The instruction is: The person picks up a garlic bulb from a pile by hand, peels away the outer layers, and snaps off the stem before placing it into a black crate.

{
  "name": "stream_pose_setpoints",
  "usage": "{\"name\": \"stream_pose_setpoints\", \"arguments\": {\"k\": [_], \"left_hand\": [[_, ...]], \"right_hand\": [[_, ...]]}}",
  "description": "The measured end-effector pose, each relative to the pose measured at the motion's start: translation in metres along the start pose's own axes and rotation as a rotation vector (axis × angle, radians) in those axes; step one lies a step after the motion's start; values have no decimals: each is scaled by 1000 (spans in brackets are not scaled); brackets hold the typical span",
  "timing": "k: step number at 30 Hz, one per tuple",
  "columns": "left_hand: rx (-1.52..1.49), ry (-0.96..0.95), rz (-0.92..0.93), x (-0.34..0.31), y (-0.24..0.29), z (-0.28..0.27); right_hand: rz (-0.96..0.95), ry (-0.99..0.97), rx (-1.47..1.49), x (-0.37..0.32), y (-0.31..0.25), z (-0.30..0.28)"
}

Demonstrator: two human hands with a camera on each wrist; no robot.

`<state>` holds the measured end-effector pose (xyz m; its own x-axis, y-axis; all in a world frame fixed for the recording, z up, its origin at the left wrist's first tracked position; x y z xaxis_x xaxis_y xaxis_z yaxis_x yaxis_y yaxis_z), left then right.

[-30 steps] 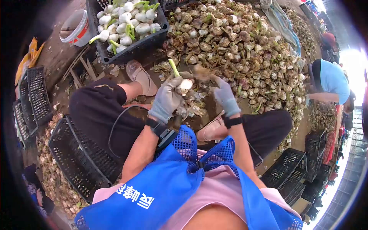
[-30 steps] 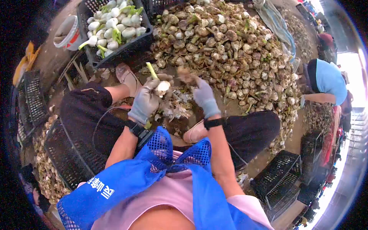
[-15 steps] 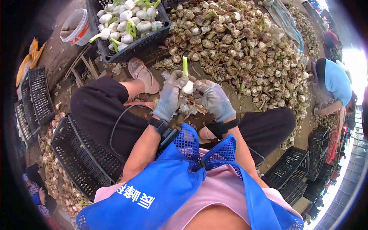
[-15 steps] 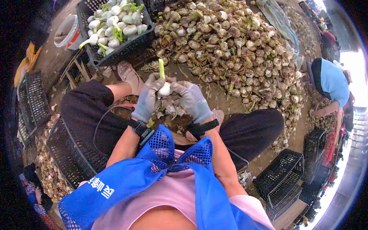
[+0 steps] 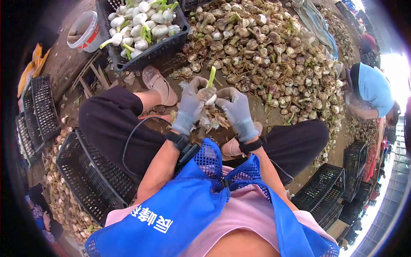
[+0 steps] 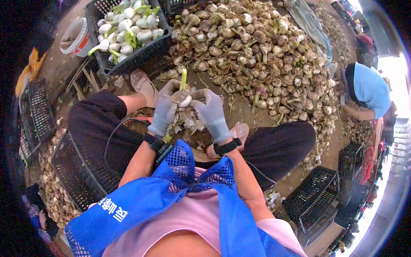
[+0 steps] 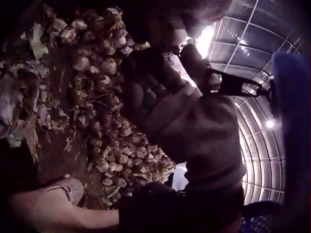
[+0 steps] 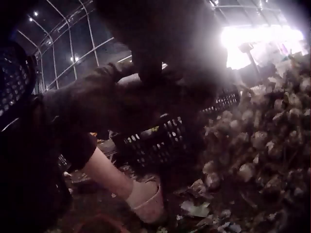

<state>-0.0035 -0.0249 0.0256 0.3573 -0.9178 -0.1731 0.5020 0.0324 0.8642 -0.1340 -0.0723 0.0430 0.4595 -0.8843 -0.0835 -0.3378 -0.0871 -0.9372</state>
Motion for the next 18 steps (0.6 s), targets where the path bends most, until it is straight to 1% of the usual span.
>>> {"name": "stream_pose_setpoints", "arguments": {"k": [1, 2, 4, 5, 6, 7, 8, 10, 11, 12, 14, 15, 16, 18], "left_hand": [[0, 1, 1, -1, 3, 1], [-24, -5, -8, -3, 6, 1], [-48, -13, -15, -8, 12, 5], [-115, -15, -45, -11, 15, 7], [-181, -18, -74, -12, 16, 9], [-180, -21, -70, -11, 17, 8], [-208, -43, -56, -10, 19, 5], [-234, -52, -44, -11, 19, -1], [-171, -28, -50, -9, 14, -3], [-108, -10, -60, -8, 10, -3], [-95, -37, -65, -9, 6, 2], [-79, -53, -58, -8, 6, 3], [-63, -66, -49, -8, 7, 3], [-71, -56, -51, -9, 7, 2]], "right_hand": [[63, -7, 58, 0, 0, 2], [63, -8, 58, 0, -3, 2], [204, 25, 210, -1, -6, -1], [204, 27, 211, 3, 4, -1], [204, 42, 108, 10, 23, -3], [201, 54, 5, 14, 29, -6], [196, 49, 7, 15, 34, -9], [135, -57, 399, 9, 41, -10], [255, -124, 430, 2, 17, -13], [263, -118, 431, -2, 5, -14], [232, -164, 395, -6, -14, -10], [386, -151, 416, -7, -20, -9], [384, -152, 418, -7, -18, -7], [480, -152, 541, -6, -5, 1]]}}
Point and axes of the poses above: each hand's wrist, its own x-axis towards the middle knuckle, its own z-axis out of the palm, y = z × x, the point moved 3 cm from there along x, towards the middle knuckle
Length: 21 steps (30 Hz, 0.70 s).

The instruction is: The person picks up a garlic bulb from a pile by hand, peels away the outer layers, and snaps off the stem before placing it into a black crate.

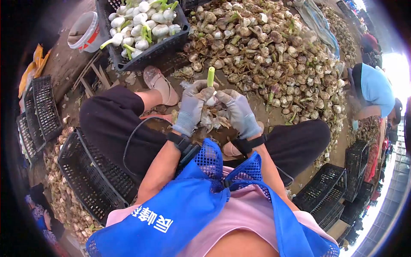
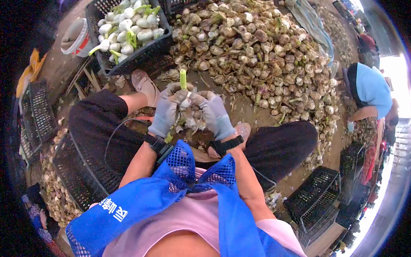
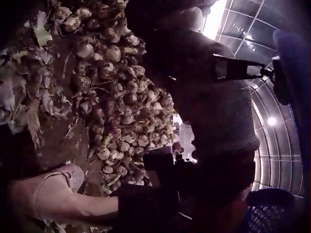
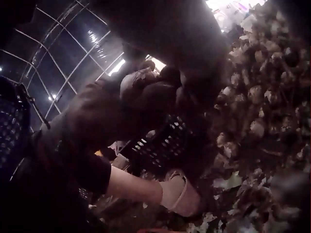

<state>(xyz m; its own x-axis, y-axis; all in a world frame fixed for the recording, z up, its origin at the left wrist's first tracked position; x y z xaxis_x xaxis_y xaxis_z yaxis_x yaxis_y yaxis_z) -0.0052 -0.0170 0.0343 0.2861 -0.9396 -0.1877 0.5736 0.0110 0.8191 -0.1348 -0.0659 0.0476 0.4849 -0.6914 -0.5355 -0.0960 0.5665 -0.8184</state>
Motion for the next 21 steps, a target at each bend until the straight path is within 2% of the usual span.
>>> {"name": "stream_pose_setpoints", "arguments": {"k": [1, 2, 4, 6, 8, 9, 11, 12, 13, 14, 16, 17, 18, 20, 21], "left_hand": [[-12, 4, -8, -1, -1, -1], [-13, 6, -11, 0, -4, -2], [-233, 45, -21, 4, -7, -4], [-206, 111, -12, 6, -5, -1], [113, 72, 135, 6, -2, 0], [112, 69, 131, 7, -7, -1], [689, 68, 487, 7, -2, 2], [688, 72, 489, 7, -3, -1], [272, 64, 301, 6, -2, -3], [-141, 48, 110, 5, -2, -2], [-239, 7, 124, 7, 7, 1], [-278, 20, 86, 8, 7, 0], [-317, 37, 33, 3, 4, -2], [-324, -16, 45, 5, 3, -2], [-373, 0, 23, 5, 2, -1]], "right_hand": [[-8, -83, 213, 2, 4, 0], [-5, -82, 213, 3, 8, -4], [14, -126, 270, 2, 10, -7], [-29, -84, 202, -1, 7, -4], [-106, 57, -392, -4, -3, 1], [-301, 70, -507, 11, 12, -7], [-291, 107, -605, 7, 5, -1], [-282, 141, -703, 5, 3, 1], [-328, 128, -531, 10, 13, -3], [-334, 132, -533, 11, 18, -8], [1, 5, 84, 14, 33, -18], [-260, -45, -502, 12, 25, -22], [-248, -51, -501, 15, 31, -23], [-359, -125, -764, 15, 17, -16], [-487, -55, -677, 11, 8, -13]]}}
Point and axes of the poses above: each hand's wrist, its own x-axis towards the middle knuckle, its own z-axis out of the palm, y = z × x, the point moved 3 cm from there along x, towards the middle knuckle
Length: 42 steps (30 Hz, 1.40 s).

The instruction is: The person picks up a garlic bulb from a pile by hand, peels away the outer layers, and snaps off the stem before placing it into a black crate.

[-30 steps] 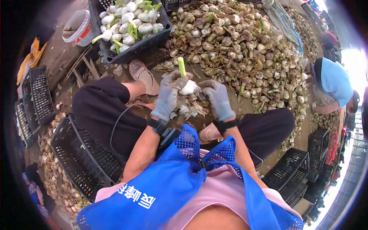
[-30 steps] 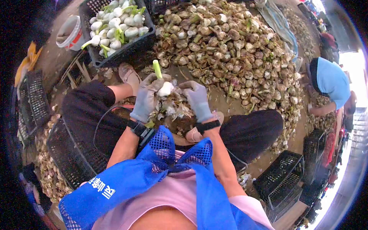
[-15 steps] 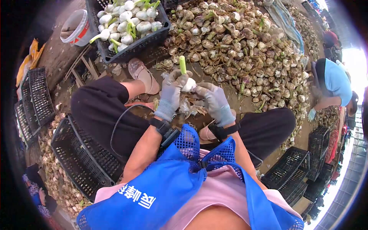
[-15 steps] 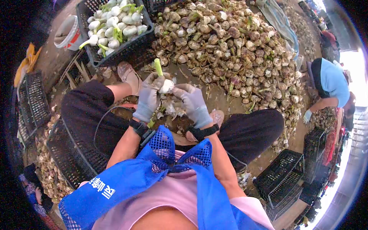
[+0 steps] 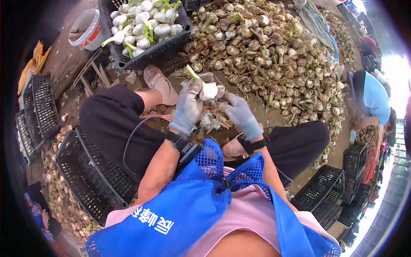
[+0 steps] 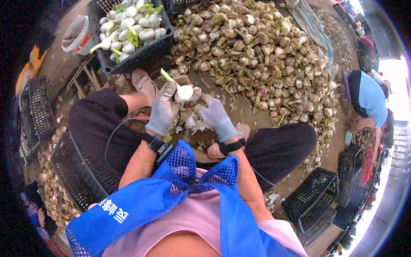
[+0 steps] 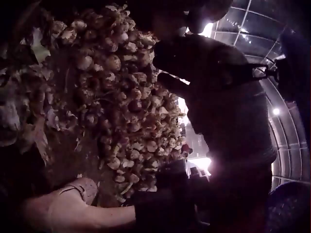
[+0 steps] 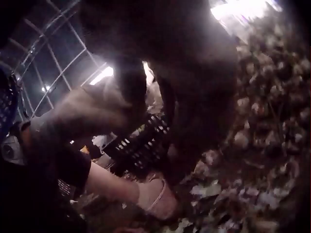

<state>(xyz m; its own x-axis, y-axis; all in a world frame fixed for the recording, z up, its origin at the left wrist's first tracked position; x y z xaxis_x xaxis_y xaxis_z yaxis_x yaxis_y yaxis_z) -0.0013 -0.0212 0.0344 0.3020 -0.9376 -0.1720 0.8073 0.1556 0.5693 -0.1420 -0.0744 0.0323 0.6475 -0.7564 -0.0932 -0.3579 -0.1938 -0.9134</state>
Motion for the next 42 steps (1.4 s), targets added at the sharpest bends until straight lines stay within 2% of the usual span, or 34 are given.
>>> {"name": "stream_pose_setpoints", "arguments": {"k": [1, 3, 4, 5, 6, 7, 8, 9, 10, 11, 13, 15, 17, 19, 20, 21, 23, 25, 27, 28, 29, 31, 32, 33, 34, 35, 37, 38, 39, 41, 42], "left_hand": [[-47, 24, -18, -1, 1, 0], [-58, -52, -64, -1, -3, 6], [47, -40, 13, 2, -10, 4], [151, -25, 95, 5, -15, 0], [83, 90, 12, 8, -19, -10], [87, 98, 22, 6, -12, -9], [177, 78, 67, 1, -2, -4], [264, 53, 104, -2, 3, -1], [54, 46, 122, 5, 3, -3], [52, 42, 118, 7, 1, -3], [132, 69, 86, 5, 2, 0], [213, -6, 51, 6, -3, -7], [207, -32, 40, 5, -2, 1], [200, -43, 15, 3, 1, 3], [187, -53, -13, 3, 0, 4], [187, -47, -15, 3, -2, 3], [395, 24, 87, 5, -6, 0], [424, -2, 66, 6, -9, 1], [621, 27, 184, 5, -9, 3], [831, 37, 367, 10, -13, -9], [830, 36, 365, 9, -12, -9], [553, -28, 192, 7, -13, -8], [552, -29, 195, 6, -11, -5], [366, 31, 159, 6, -9, -3], [181, 89, 124, 7, -7, -3], [181, 90, 135, 8, -1, -4], [-14, 56, 25, 5, 1, -10], [13, 118, 74, 6, -1, -12], [11, 118, 73, 6, -4, -14], [56, 43, 68, 7, -10, -17], [342, -16, 207, 7, -11, -16]], "right_hand": [[-2, 0, 2, 2, -16, -1], [69, 87, -247, 2, -41, -5], [67, 138, -431, 7, -39, 0], [68, 139, -432, 6, -32, 3], [29, 180, -304, 6, -24, 6], [-12, 215, -171, 8, -20, 11], [101, 122, -114, 8, -10, 5], [104, 121, -109, 6, 1, 3], [113, 100, 2, 5, 5, 2], [122, 81, 110, 4, 9, -1], [100, 31, -2, -3, -6, -9], [180, 68, 522, -1, -25, -9], [198, 52, 572, 4, -18, -9], [-2, 143, 71, 8, -15, -8], [-140, 244, -70, 4, -23, -6], [-137, 240, -68, 2, -26, -3], [-133, 270, -320, -1, -36, 2], [-204, 341, -429, -1, -42, 8], [-148, 297, -589, -2, -51, 12], [-188, 315, -626, -1, -49, 14], [-186, 315, -627, 2, -41, 17], [-85, 375, 2, 7, -15, 17], [119, 247, 223, 7, -2, 13], [319, 112, 441, 5, 10, 8], [312, 110, 440, 4, 16, 3], [341, 47, 284, 5, 25, 2], [415, -82, -27, 2, 43, 9], [183, 68, -484, 3, 41, 8], [184, 67, -486, 2, 46, 7], [-203, 333, -378, 3, -33, -2], [-223, 316, -308, 4, -52, 4]]}}
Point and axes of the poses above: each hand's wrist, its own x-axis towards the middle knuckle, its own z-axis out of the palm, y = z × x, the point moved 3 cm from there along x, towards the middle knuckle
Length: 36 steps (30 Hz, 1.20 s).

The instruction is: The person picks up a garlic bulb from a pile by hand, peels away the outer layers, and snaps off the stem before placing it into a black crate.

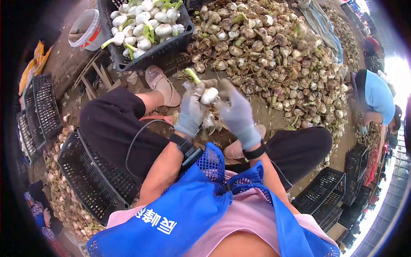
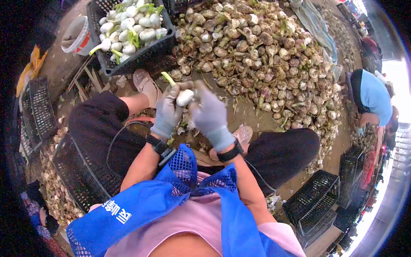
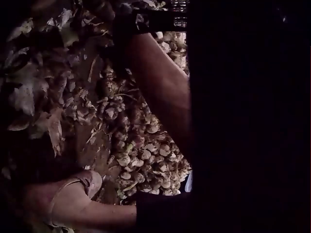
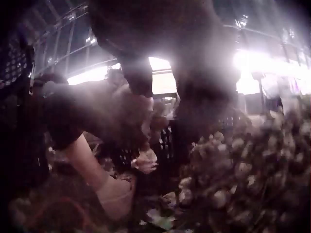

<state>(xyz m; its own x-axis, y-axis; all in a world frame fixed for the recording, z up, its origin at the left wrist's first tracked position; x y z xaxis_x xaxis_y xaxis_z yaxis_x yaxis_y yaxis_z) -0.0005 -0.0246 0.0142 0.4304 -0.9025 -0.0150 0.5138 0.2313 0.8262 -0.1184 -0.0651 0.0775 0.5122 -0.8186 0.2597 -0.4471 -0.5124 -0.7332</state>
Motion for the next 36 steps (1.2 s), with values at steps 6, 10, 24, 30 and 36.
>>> {"name": "stream_pose_setpoints", "arguments": {"k": [6, 10, 24, 30, 36], "left_hand": [[-144, 283, -260, -3, -20, -24], [-126, 419, -402, -7, -42, -32], [153, 855, -306, 4, -31, -50], [14, 855, -460, -2, -36, -56], [-156, 929, -331, -2, -66, -75]], "right_hand": [[356, -488, 205, -31, 95, 61], [267, -451, 487, -21, 72, 67], [-58, -407, -314, 121, 124, 194], [54, -861, -631, 111, 144, 242], [788, -745, 788, 68, 131, 158]]}}
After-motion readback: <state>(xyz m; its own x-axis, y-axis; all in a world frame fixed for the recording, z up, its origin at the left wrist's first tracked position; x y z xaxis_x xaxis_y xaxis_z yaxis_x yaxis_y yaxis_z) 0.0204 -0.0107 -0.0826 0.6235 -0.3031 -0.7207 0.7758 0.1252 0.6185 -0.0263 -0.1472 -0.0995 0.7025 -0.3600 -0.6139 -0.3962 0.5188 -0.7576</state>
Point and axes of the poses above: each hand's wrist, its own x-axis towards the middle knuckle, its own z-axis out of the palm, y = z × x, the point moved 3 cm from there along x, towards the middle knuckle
